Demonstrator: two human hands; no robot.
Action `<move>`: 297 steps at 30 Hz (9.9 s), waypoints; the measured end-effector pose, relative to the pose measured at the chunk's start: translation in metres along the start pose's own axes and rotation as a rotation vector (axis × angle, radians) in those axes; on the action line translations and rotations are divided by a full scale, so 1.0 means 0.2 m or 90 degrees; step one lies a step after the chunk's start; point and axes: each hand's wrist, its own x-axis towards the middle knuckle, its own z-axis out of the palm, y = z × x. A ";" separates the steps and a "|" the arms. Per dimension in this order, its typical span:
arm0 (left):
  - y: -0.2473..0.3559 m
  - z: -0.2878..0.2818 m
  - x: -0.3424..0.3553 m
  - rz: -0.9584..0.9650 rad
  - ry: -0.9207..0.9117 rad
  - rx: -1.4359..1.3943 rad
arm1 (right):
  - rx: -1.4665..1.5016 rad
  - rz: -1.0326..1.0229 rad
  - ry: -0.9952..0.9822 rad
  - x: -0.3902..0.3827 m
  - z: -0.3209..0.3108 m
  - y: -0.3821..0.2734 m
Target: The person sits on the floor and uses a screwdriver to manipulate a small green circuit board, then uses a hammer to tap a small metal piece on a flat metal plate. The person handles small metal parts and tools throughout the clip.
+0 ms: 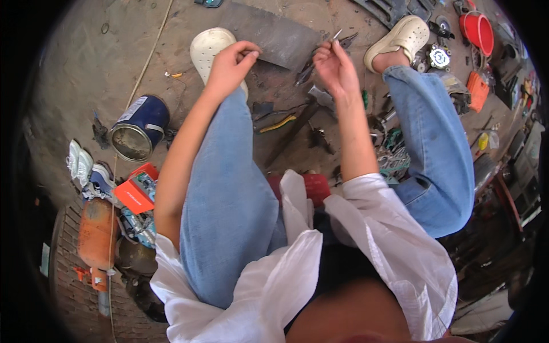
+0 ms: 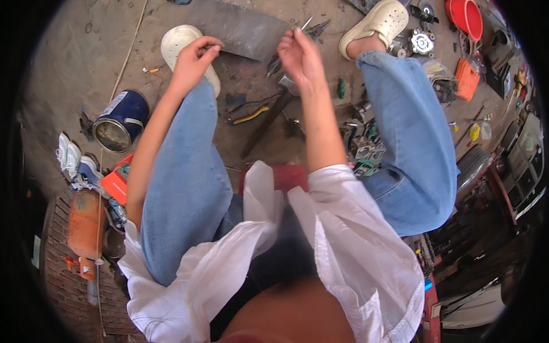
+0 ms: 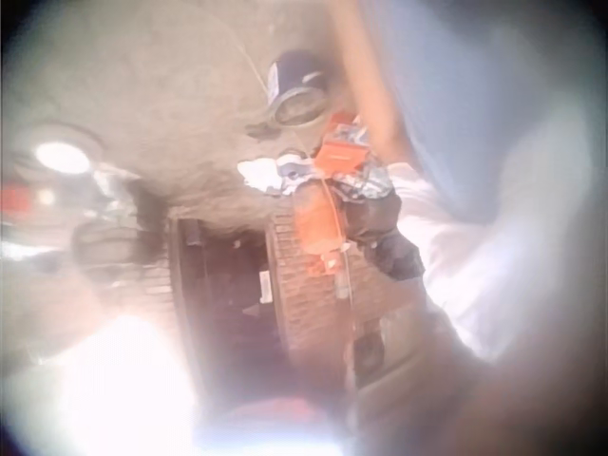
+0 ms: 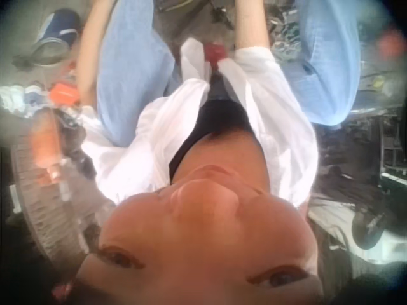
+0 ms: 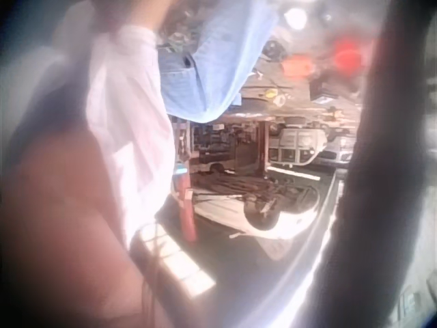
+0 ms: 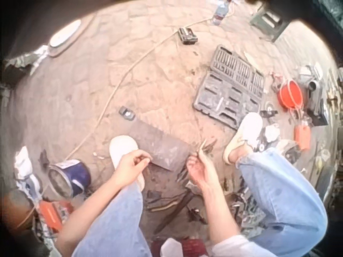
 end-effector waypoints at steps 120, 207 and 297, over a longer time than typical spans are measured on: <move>-0.03 -0.13 0.03 -0.037 -0.015 -0.347 | -1.296 -0.583 0.168 0.01 -0.12 0.31; -0.01 -0.07 0.01 -0.065 0.039 -0.260 | -1.239 -0.582 0.270 0.09 -0.05 0.26; 0.82 -0.11 -0.20 -0.166 0.078 -0.411 | 0.397 0.305 -0.194 -0.40 0.83 0.29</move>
